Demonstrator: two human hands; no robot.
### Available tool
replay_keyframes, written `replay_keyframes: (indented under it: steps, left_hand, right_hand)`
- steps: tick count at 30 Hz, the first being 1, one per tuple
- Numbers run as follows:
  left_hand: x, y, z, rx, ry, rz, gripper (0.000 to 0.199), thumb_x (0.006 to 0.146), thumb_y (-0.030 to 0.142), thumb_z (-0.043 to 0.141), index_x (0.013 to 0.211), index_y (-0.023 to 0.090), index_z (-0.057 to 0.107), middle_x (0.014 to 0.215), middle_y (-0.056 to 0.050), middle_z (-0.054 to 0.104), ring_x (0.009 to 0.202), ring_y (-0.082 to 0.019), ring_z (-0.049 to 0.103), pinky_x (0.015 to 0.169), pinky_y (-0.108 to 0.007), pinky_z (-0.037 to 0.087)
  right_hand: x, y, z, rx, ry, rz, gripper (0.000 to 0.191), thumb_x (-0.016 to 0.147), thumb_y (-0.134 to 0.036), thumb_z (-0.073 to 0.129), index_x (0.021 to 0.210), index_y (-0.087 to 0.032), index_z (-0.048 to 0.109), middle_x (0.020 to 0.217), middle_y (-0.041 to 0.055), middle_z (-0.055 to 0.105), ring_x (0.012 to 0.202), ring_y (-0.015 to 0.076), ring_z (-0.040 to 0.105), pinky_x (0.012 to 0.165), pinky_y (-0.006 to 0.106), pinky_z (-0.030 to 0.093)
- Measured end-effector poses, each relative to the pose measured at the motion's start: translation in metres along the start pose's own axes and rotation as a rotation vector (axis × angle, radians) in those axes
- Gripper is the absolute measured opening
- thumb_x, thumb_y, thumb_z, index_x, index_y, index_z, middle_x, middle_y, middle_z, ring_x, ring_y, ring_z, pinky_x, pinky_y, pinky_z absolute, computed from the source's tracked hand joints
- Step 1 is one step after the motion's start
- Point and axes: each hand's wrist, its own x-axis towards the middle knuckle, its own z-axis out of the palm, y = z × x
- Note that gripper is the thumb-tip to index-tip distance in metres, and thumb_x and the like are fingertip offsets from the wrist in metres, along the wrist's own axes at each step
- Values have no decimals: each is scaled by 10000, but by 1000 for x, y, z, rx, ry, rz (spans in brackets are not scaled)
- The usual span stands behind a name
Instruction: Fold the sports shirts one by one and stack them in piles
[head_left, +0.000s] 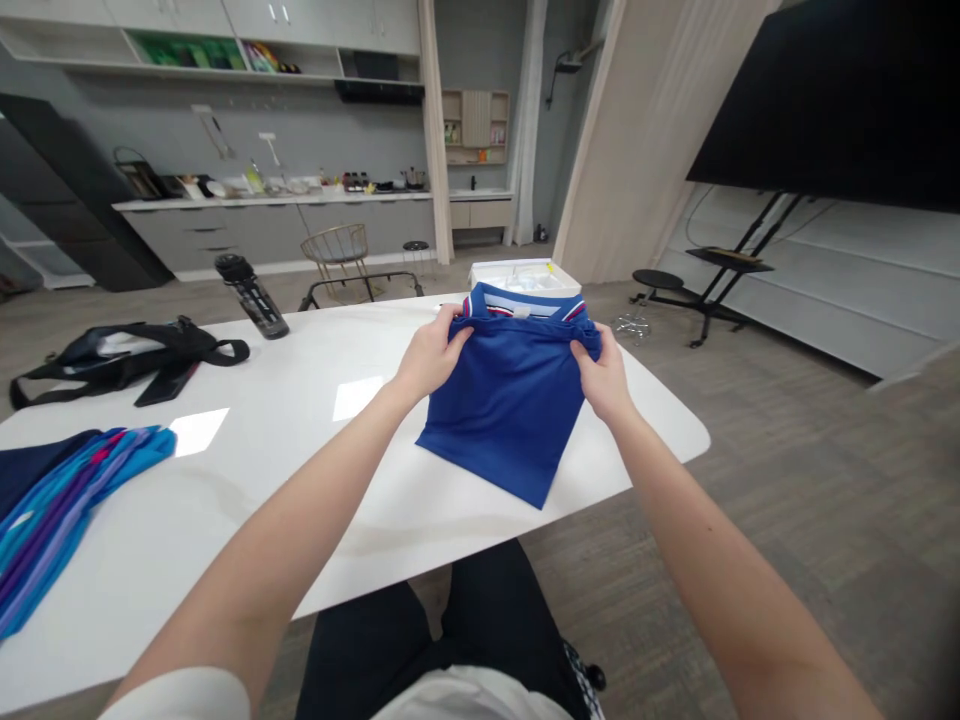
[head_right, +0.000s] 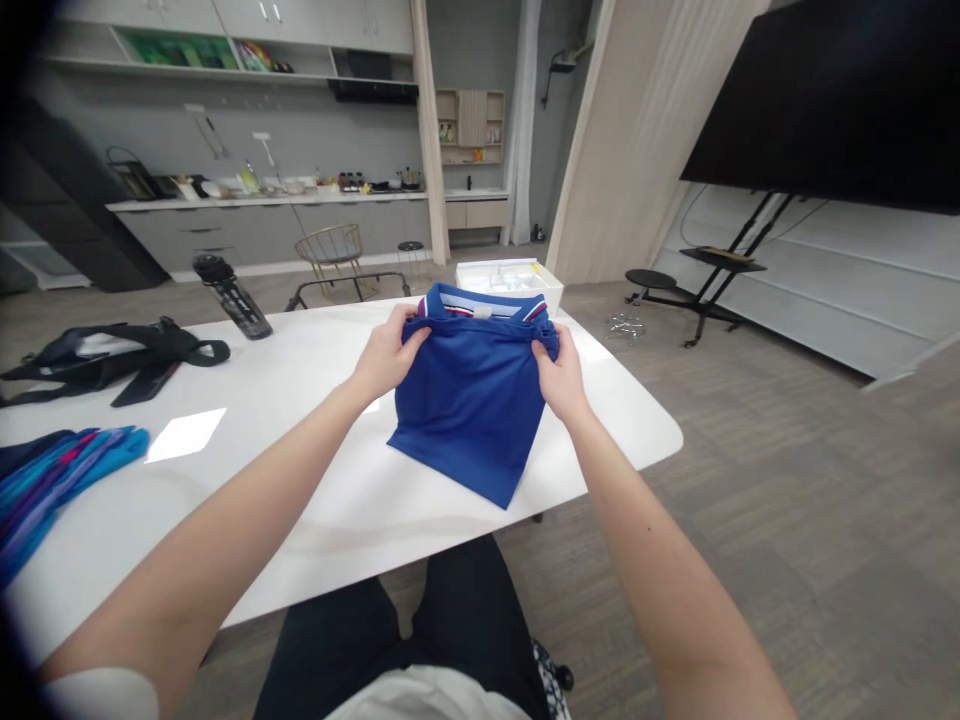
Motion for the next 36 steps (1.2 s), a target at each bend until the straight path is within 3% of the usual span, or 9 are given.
replay_keyframes:
  steps: [4, 8, 11, 14, 18, 24, 28, 32, 36]
  left_hand:
    - [19, 47, 32, -125, 42, 84, 215, 962, 290, 527, 1170, 242, 555, 1083, -38, 700, 1001, -228, 664, 903, -333, 477]
    - [40, 83, 64, -264, 97, 45, 180, 934, 308, 586, 1097, 240, 557, 980, -2, 682, 902, -194, 655, 864, -307, 494]
    - [60, 95, 93, -406, 100, -4, 169, 924, 316, 608, 1059, 233, 551, 952, 8, 663, 885, -180, 649, 864, -303, 506]
    - [79, 86, 131, -527, 67, -89, 150, 922, 300, 609, 1038, 228, 546, 947, 10, 653, 897, -172, 650, 871, -301, 513]
    - [93, 35, 200, -558, 15, -303, 142, 896, 264, 632, 1007, 221, 554, 929, 0, 655, 892, -178, 639, 883, -317, 503]
    - [75, -77, 290, -417, -93, -622, 132, 811, 214, 699, 892, 206, 595, 855, -7, 654, 829, -187, 610, 833, -321, 483]
    - [72, -116, 311, -308, -73, -590, 132, 825, 229, 692, 923, 215, 605, 920, -11, 671, 889, -193, 613, 865, -319, 470]
    - [93, -133, 320, -260, -29, -472, 121, 889, 267, 639, 995, 235, 592, 991, -20, 684, 947, -196, 628, 900, -319, 475]
    - [112, -142, 327, -102, -32, -530, 226, 909, 255, 610, 1128, 222, 568, 1113, -87, 675, 1077, -244, 632, 967, -388, 479]
  right_hand:
    - [15, -7, -65, -70, 67, -50, 262, 887, -323, 621, 1127, -221, 598, 1052, 38, 680, 995, 222, 631, 1019, 452, 479]
    - [48, -12, -126, -154, 66, -101, 260, 879, -323, 660, 1119, -232, 624, 1049, 29, 681, 1008, 229, 639, 1021, 465, 491]
    - [83, -4, -158, -216, 15, -121, 253, 883, -336, 681, 1104, -221, 638, 1045, 28, 686, 1028, 234, 643, 1029, 476, 491]
    - [121, 28, -170, -275, -50, -97, 265, 897, -356, 677, 1101, -190, 645, 1053, 37, 690, 1033, 231, 648, 1024, 485, 490]
    - [149, 116, -147, -310, -169, 12, 285, 880, -357, 683, 1096, -171, 662, 1036, 47, 707, 1011, 230, 659, 1006, 480, 498]
    - [130, 257, -74, -347, -309, 271, 220, 782, -235, 667, 993, -173, 685, 975, 56, 729, 967, 256, 650, 984, 482, 497]
    - [128, 300, -45, -420, -327, 227, 239, 779, -208, 606, 1008, -217, 675, 1029, 39, 722, 1011, 253, 634, 1015, 458, 470]
    - [149, 324, -33, -463, -299, 148, 270, 831, -236, 573, 1090, -226, 652, 1099, 57, 702, 1050, 263, 623, 1014, 446, 468]
    - [165, 345, -21, -647, -286, 193, 358, 881, -302, 576, 1231, -223, 593, 1184, 112, 658, 1119, 315, 590, 1022, 533, 440]
